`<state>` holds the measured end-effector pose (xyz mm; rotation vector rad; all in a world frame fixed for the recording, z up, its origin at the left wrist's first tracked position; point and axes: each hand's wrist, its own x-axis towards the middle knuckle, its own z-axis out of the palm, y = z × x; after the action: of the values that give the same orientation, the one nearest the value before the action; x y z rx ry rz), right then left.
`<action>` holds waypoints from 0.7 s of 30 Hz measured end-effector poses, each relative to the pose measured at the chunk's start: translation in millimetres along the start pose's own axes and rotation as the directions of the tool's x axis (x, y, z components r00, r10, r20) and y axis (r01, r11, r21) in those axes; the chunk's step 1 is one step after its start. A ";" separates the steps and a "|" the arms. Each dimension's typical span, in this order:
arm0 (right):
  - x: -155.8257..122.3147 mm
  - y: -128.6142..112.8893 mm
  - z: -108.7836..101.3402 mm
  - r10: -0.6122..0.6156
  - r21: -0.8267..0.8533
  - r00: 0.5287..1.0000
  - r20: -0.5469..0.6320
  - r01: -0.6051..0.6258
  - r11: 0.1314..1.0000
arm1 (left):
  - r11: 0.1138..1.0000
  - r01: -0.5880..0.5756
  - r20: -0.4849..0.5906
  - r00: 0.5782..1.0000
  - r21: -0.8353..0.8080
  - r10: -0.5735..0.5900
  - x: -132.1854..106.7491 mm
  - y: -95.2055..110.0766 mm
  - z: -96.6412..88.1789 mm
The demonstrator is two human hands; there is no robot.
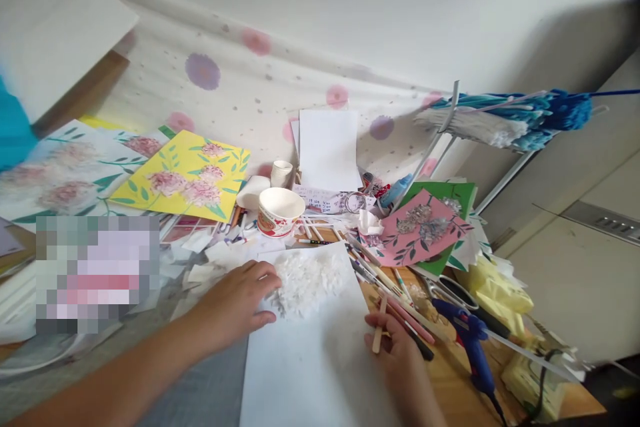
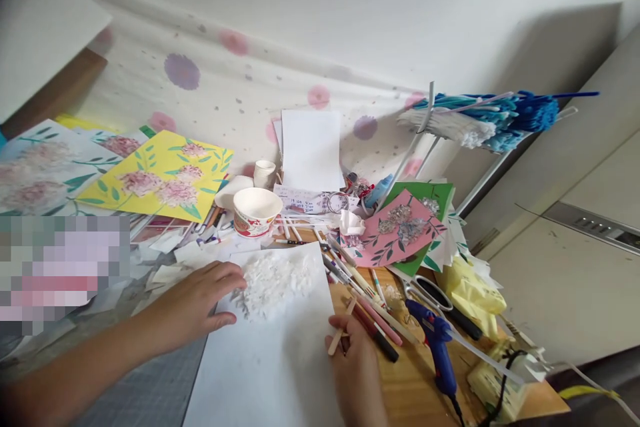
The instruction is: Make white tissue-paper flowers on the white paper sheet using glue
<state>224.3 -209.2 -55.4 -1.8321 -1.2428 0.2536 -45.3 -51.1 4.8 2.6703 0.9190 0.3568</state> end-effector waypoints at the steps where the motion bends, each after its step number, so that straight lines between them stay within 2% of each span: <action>1: -3.6 -2.4 -1.8 -0.012 -0.025 1.000 0.028 0.013 1.000 | 1.000 -0.002 0.000 1.000 0.009 0.002 -0.6 2.4 -1.3; 4: -11.8 -8.2 -8.6 -0.037 -0.099 0.997 0.066 0.043 0.994 | 0.998 -0.062 -0.001 0.998 0.003 0.062 -8.4 20.8 -0.6; 6: -15.5 -10.5 -11.5 -0.060 -0.141 0.996 0.063 0.069 0.988 | 0.982 -0.189 0.022 0.982 -0.019 0.190 -19.1 40.0 6.4; 7: -16.9 -11.4 -11.8 -0.071 -0.156 0.996 0.060 0.080 0.985 | 0.961 -0.274 0.046 0.960 -0.030 0.275 -25.6 49.6 11.8; 9: -19.6 -13.2 -9.9 -0.089 -0.174 0.995 0.045 0.096 0.980 | 0.890 -0.454 0.062 0.888 -0.039 0.456 -38.7 64.7 24.9; 11: -22.1 -14.8 -5.6 -0.105 -0.183 0.994 0.022 0.107 0.977 | 0.871 -0.490 0.101 0.866 -0.013 0.489 -49.3 71.2 36.6; 14: -25.1 -15.9 1.3 -0.138 -0.181 0.990 0.017 0.139 0.974 | 0.893 -0.450 0.157 0.882 0.003 0.444 -57.8 67.2 42.5; 18: -25.7 -13.6 3.5 -0.185 -0.162 0.983 0.024 0.186 0.969 | 0.917 -0.396 0.240 0.887 -0.045 0.395 -61.4 59.6 29.9; 21: -17.3 -13.3 -5.4 -0.210 -0.124 0.978 0.004 0.209 0.970 | 0.924 -0.378 0.281 0.882 -0.057 0.378 -62.4 62.4 18.0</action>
<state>210.6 -225.1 -47.2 -1.7854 -1.4607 0.0516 -52.6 -140.8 1.7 2.7926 0.3070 0.0409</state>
